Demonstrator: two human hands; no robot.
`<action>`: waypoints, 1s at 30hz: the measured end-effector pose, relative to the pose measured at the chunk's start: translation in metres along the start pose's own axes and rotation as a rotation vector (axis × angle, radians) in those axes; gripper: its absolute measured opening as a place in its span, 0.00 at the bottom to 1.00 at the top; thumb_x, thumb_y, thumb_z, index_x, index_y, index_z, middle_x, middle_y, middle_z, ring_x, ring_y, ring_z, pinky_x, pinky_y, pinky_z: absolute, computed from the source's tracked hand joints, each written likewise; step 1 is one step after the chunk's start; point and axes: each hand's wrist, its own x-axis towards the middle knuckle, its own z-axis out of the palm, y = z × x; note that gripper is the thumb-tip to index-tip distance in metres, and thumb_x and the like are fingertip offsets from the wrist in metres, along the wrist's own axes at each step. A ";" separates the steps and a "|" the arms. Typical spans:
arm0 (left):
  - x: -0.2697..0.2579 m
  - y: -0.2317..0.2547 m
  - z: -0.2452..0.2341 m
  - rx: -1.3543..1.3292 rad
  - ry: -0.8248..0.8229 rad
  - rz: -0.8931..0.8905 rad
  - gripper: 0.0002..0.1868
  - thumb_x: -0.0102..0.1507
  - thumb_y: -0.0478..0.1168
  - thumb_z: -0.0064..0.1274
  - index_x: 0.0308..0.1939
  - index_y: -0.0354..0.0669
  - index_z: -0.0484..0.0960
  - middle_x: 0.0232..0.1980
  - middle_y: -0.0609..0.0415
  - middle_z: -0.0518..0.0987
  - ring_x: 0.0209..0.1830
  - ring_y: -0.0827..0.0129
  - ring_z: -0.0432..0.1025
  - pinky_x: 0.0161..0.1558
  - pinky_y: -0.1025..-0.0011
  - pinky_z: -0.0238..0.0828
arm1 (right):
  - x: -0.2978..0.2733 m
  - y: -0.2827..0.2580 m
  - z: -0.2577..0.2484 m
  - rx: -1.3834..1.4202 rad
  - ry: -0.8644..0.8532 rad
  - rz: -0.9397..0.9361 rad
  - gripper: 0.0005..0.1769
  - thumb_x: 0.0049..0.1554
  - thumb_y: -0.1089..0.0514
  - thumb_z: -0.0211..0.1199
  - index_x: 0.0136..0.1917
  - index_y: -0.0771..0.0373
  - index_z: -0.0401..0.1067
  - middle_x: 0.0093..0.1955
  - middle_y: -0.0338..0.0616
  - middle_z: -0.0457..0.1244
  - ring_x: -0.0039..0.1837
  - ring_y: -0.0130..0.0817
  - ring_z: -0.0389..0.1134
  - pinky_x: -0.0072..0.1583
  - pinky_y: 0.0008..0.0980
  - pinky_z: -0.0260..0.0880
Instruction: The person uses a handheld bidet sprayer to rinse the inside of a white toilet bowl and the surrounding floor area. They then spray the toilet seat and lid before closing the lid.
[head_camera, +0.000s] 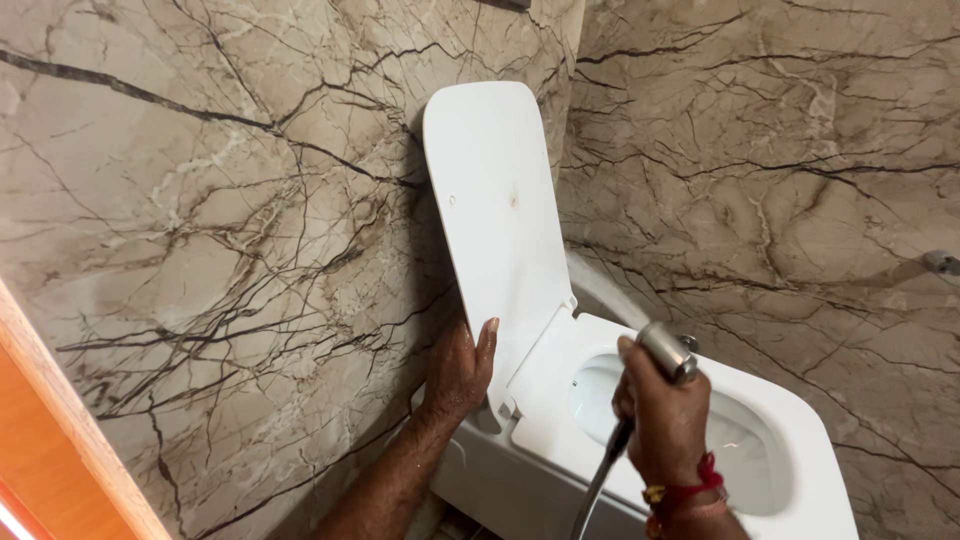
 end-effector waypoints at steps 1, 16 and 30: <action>0.000 0.001 0.000 -0.007 -0.011 -0.009 0.19 0.73 0.48 0.42 0.47 0.31 0.76 0.36 0.41 0.79 0.37 0.54 0.78 0.40 0.58 0.76 | 0.004 -0.005 0.001 -0.004 -0.018 -0.042 0.07 0.57 0.59 0.65 0.38 0.60 0.70 0.24 0.32 0.56 0.24 0.21 0.54 0.27 0.26 0.53; 0.000 -0.002 0.000 -0.063 0.008 0.086 0.16 0.73 0.44 0.43 0.46 0.32 0.75 0.33 0.44 0.79 0.32 0.57 0.77 0.36 0.62 0.76 | 0.006 0.019 -0.004 -0.014 0.088 0.110 0.05 0.56 0.61 0.66 0.42 0.61 0.70 0.26 0.33 0.56 0.26 0.22 0.55 0.29 0.27 0.55; -0.003 0.007 -0.003 -0.123 0.043 0.096 0.15 0.72 0.44 0.43 0.43 0.32 0.76 0.30 0.43 0.80 0.29 0.54 0.77 0.32 0.60 0.73 | -0.010 0.005 -0.010 0.028 0.125 -0.003 0.09 0.58 0.60 0.66 0.42 0.65 0.69 0.26 0.34 0.56 0.25 0.21 0.54 0.28 0.27 0.55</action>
